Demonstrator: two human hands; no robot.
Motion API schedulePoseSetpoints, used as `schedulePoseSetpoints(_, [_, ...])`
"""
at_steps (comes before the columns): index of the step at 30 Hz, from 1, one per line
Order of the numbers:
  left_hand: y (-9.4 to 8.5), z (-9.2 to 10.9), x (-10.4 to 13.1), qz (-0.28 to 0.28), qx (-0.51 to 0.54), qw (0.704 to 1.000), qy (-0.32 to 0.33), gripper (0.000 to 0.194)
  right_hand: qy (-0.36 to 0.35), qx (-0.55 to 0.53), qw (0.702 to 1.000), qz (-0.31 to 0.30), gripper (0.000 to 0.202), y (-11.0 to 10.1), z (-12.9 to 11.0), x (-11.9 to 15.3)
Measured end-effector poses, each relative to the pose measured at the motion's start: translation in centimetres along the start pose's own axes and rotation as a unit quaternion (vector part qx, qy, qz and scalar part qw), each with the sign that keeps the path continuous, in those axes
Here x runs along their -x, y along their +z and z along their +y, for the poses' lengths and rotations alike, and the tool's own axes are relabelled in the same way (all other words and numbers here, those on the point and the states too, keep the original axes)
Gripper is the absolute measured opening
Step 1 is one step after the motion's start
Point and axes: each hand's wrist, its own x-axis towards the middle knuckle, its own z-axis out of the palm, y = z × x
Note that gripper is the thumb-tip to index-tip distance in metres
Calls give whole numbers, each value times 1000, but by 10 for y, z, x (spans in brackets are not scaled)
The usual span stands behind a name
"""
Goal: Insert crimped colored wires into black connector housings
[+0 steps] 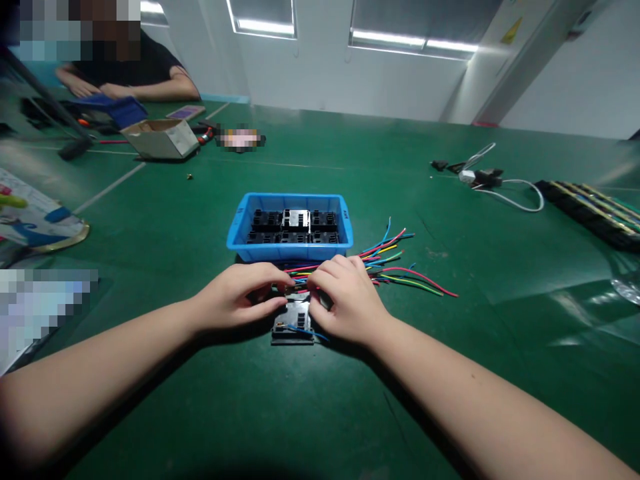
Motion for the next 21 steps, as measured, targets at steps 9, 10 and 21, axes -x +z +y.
schedulePoseSetpoints(9, [0,-3,0,50,-17,998,-18,17,-25,-22,999,18,13,4,3,1])
schedulePoseSetpoints(10, [0,-4,0,57,-24,998,-16,16,-28,-23,999,16,13,4,3,1])
schedulePoseSetpoints(21, [-2,-1,0,66,-34,997,6,11,-61,-16,997,49,14,1,0,1])
